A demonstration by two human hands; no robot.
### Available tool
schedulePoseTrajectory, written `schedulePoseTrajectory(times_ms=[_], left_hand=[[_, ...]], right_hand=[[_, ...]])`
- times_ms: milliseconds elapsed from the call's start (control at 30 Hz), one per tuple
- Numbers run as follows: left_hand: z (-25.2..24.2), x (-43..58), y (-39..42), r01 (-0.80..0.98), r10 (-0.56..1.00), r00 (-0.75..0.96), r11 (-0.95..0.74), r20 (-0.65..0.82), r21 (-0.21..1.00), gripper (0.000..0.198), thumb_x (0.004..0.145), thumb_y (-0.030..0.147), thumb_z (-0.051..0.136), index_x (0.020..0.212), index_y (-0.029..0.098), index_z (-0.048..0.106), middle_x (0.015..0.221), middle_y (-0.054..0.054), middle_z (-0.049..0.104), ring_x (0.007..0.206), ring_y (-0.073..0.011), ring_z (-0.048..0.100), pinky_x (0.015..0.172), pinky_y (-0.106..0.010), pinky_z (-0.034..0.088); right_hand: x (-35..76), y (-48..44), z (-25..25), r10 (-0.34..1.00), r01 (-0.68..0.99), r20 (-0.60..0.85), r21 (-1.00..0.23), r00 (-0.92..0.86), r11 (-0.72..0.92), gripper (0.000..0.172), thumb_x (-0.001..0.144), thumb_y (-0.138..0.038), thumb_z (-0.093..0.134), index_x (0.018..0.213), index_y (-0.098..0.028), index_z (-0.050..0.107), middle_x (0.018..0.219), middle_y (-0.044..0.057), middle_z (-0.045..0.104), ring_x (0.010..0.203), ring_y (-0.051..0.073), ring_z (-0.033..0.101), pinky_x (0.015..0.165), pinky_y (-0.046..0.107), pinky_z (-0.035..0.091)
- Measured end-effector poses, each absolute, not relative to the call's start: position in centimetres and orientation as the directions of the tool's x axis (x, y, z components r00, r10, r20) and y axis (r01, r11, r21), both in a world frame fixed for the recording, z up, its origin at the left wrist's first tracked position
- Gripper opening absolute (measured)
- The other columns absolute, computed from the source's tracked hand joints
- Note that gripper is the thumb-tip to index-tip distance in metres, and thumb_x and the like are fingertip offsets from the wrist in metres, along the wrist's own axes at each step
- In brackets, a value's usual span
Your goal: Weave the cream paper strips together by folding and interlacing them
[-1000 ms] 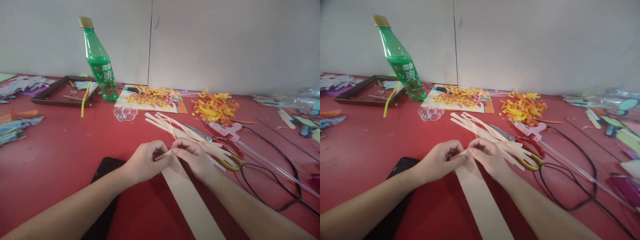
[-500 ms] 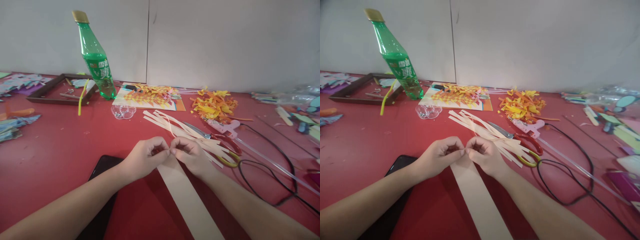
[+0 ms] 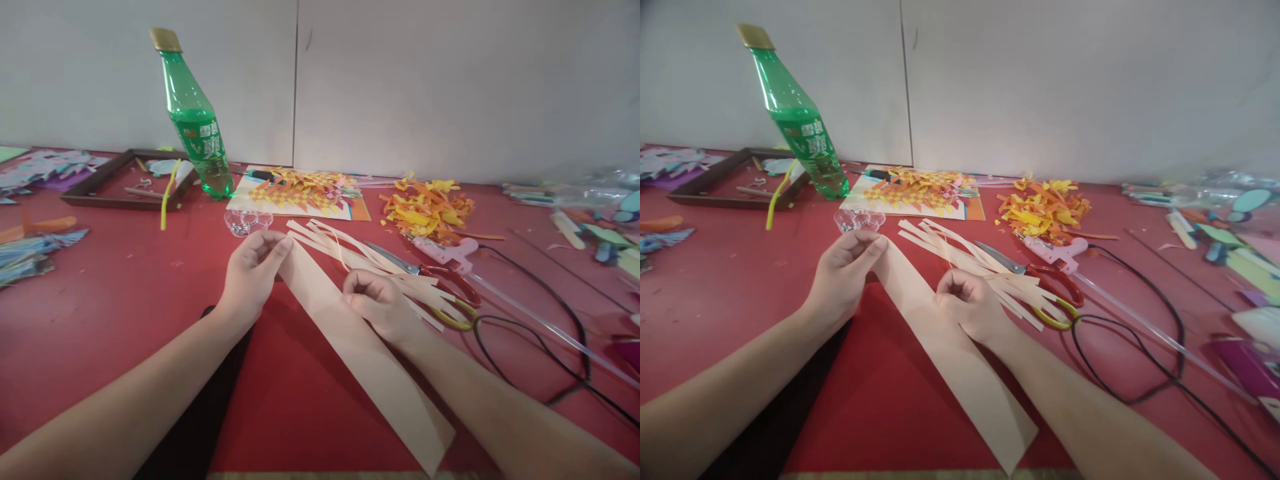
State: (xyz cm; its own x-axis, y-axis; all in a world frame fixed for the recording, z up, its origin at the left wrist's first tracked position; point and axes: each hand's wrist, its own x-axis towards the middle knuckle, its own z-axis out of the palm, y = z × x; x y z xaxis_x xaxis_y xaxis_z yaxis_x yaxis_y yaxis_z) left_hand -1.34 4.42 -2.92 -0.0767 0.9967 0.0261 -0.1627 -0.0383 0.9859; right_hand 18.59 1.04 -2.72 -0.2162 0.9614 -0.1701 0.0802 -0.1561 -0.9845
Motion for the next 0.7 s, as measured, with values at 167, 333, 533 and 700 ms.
schedulePoseTrajectory(times_ms=[167, 333, 533, 700], left_hand=[[-2.1, -0.8, 3.7, -0.374, 0.967, 0.172, 0.242, -0.189, 0.895, 0.039, 0.077, 0.046, 0.071, 0.104, 0.022, 0.058, 0.085, -0.002, 0.068, 0.074, -0.0169, 0.066, 0.062, -0.03, 0.057], [-1.9, 0.1, 2.6, -0.138, 0.756, 0.536, 0.518, -0.376, 0.844, 0.032, 0.072, 0.036, 0.078, 0.095, 0.015, 0.07, 0.096, -0.008, 0.072, 0.088, -0.0208, 0.068, 0.074, -0.033, 0.058], [-2.2, 0.5, 2.2, -0.116, 0.814, 0.464, 0.447, -0.35, 0.887, 0.025, 0.073, 0.034, 0.077, 0.074, 0.01, 0.074, 0.076, -0.008, 0.072, 0.072, -0.0175, 0.067, 0.067, -0.027, 0.054], [-2.0, 0.7, 2.4, -0.278, 0.894, 0.311, 0.41, -0.322, 0.869, 0.016, 0.069, 0.026, 0.08, 0.074, 0.013, 0.073, 0.076, -0.005, 0.073, 0.068, -0.0146, 0.066, 0.065, -0.025, 0.053]], right_hand=[[18.6, 1.2, -2.7, 0.98, 0.069, -0.173, -0.984, -0.1, -0.166, 0.01, 0.069, -0.025, 0.059, 0.063, -0.019, 0.052, 0.054, -0.006, 0.046, 0.048, 0.008, 0.036, 0.045, 0.022, 0.026], [18.4, 1.2, -3.0, 0.98, 0.021, -0.169, -0.986, -0.108, -0.167, 0.015, 0.072, -0.03, 0.062, 0.068, -0.019, 0.054, 0.057, -0.005, 0.047, 0.051, 0.009, 0.039, 0.048, 0.023, 0.03], [18.0, 0.7, -2.8, 0.984, 0.047, -0.072, -0.997, -0.161, -0.065, 0.013, 0.073, -0.027, 0.062, 0.068, -0.018, 0.055, 0.06, -0.005, 0.045, 0.054, 0.01, 0.037, 0.051, 0.024, 0.029], [17.8, 0.4, -2.9, 0.985, 0.022, -0.068, -0.998, -0.158, -0.065, 0.01, 0.075, -0.024, 0.06, 0.068, -0.019, 0.054, 0.06, -0.005, 0.045, 0.053, 0.009, 0.036, 0.049, 0.023, 0.028]])
